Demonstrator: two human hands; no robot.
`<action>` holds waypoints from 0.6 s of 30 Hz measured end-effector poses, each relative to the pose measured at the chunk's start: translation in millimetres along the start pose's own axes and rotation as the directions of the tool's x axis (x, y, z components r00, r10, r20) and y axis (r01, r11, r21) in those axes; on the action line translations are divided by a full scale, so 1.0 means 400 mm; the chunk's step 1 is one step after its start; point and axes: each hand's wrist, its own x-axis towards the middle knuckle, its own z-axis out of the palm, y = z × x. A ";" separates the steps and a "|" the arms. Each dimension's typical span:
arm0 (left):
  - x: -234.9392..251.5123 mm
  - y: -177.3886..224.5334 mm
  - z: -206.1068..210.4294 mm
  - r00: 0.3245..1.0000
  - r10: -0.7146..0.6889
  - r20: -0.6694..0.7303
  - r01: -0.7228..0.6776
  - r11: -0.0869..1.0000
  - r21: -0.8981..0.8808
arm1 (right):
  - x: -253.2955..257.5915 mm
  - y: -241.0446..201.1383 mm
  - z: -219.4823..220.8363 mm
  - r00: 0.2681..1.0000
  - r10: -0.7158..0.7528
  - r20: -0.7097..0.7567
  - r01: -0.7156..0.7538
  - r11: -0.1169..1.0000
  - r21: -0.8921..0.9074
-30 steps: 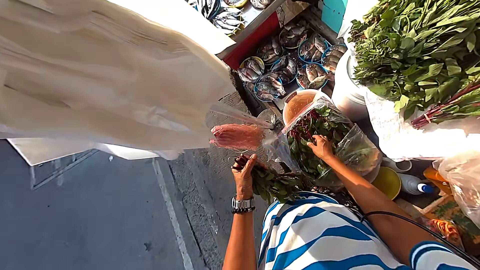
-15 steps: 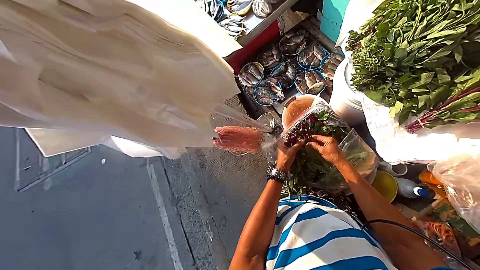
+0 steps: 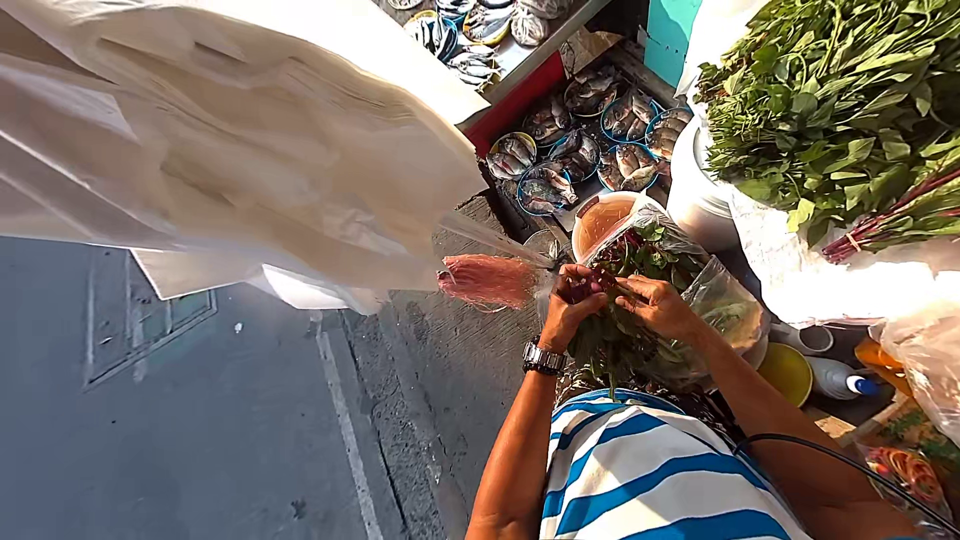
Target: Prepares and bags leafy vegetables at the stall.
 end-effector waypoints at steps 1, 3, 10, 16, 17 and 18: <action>-0.004 0.005 -0.017 0.997 0.000 0.080 0.004 0.999 -0.051 | -0.006 -0.011 -0.007 0.999 -0.025 -0.028 0.025 1.000 0.004; -0.009 0.015 -0.041 0.972 0.029 0.233 -0.005 0.995 -0.103 | -0.017 -0.028 -0.006 0.991 -0.101 -0.092 0.102 0.995 0.006; -0.039 0.050 -0.011 0.966 0.058 0.254 -0.073 0.996 0.047 | -0.052 -0.114 0.087 0.910 -0.284 -0.302 0.159 0.912 -0.378; -0.076 0.060 0.008 0.988 -0.027 0.150 0.022 0.999 0.035 | -0.064 -0.103 0.123 0.894 -0.350 -0.281 0.204 0.875 -0.440; -0.079 0.059 0.009 0.990 -0.018 0.139 0.013 0.999 0.039 | -0.064 -0.101 0.121 0.902 -0.349 -0.253 0.226 0.883 -0.411; -0.081 0.058 0.013 0.992 -0.008 0.125 0.003 0.999 0.039 | -0.064 -0.100 0.118 0.911 -0.347 -0.223 0.249 0.894 -0.373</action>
